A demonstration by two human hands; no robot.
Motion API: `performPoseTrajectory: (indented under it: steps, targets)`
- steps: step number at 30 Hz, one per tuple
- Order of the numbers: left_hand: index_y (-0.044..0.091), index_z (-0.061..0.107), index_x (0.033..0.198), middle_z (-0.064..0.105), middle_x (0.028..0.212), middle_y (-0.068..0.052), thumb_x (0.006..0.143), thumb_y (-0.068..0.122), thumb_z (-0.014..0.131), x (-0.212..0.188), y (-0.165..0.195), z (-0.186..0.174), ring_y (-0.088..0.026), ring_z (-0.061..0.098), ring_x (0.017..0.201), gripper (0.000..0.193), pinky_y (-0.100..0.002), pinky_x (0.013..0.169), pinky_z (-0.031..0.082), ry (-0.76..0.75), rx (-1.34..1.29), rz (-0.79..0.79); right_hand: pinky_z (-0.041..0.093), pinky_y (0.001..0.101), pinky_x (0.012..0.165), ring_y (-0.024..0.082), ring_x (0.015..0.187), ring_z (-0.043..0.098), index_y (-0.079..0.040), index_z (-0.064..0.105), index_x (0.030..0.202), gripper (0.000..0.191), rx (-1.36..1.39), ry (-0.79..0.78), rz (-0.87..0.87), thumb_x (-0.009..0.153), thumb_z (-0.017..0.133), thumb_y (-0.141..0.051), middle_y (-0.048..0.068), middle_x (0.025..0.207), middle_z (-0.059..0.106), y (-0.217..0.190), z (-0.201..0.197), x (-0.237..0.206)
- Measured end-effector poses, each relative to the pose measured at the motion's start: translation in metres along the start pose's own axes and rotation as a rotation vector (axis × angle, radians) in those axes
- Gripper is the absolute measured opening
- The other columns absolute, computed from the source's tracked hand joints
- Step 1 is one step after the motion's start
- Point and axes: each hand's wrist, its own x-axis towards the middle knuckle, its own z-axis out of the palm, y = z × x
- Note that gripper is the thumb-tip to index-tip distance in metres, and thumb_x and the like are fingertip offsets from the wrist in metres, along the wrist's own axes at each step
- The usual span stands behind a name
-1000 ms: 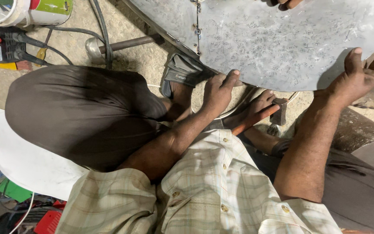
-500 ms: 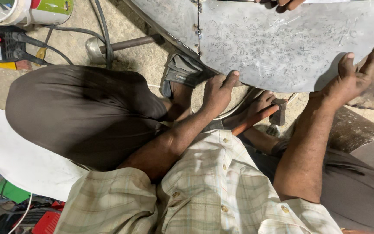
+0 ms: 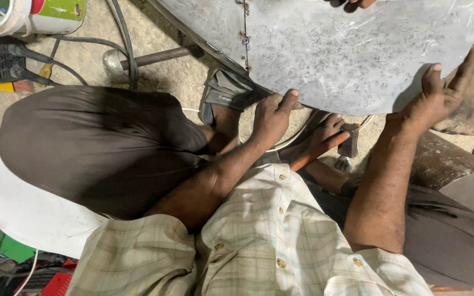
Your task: The person sits on the floor and welds a curved metal sheet to a larger metal structure using a welding torch. They hold the sheet in place with both hands while applying welds along the seam. Later, they use an angle grinder to smooth the welded edge.
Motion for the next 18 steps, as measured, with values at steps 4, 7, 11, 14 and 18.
performPoseTrajectory:
  steps: [4,7,11,14,18]
  targets:
    - [0.005,0.081,0.085,0.08,0.083,-0.011,0.101,0.048,0.055,-0.001,-0.001,0.001,-0.025,0.074,0.082,0.053,-0.038,0.081,0.054,0.01,-0.029,0.029,0.047,0.0519,0.122,0.035,0.159,0.043,-0.011,0.048,0.163,0.06,0.038,-0.045,-0.081,0.112,0.076,0.001,0.019,0.174,0.035,-0.001,0.004,-0.002]
    - [0.003,0.082,0.084,0.079,0.085,-0.012,0.102,0.046,0.055,0.0,-0.002,0.001,-0.026,0.074,0.086,0.053,-0.038,0.084,0.053,0.028,-0.013,0.05,0.054,0.0544,0.121,0.04,0.158,0.051,-0.013,0.047,0.161,0.061,0.07,-0.028,-0.053,0.109,0.076,0.0,0.018,0.173,0.037,-0.003,0.005,-0.005]
    - [0.003,0.078,0.089,0.08,0.086,-0.009,0.103,0.045,0.053,0.002,-0.002,0.001,-0.023,0.077,0.087,0.051,-0.037,0.087,0.056,-0.044,-0.064,-0.003,0.047,0.0508,0.118,0.033,0.161,0.043,-0.014,0.046,0.166,0.06,0.03,-0.065,-0.078,0.114,0.072,0.001,0.016,0.172,0.035,-0.005,0.007,-0.008]
    - [0.002,0.078,0.088,0.081,0.086,-0.009,0.103,0.044,0.053,0.002,-0.001,0.0,-0.023,0.077,0.087,0.05,-0.036,0.088,0.056,-0.039,-0.055,-0.004,0.045,0.0497,0.12,0.032,0.157,0.041,-0.01,0.049,0.163,0.055,0.134,-0.072,-0.095,0.114,0.069,0.007,0.017,0.173,0.036,-0.005,0.01,-0.009]
    - [0.003,0.08,0.088,0.081,0.086,-0.009,0.102,0.044,0.054,0.001,0.004,0.0,-0.022,0.078,0.087,0.05,-0.036,0.088,0.056,-0.037,-0.046,-0.017,0.05,0.0475,0.116,0.032,0.151,0.047,-0.01,0.048,0.163,0.058,0.129,-0.064,-0.086,0.112,0.069,0.01,0.018,0.172,0.037,-0.01,0.014,-0.006]
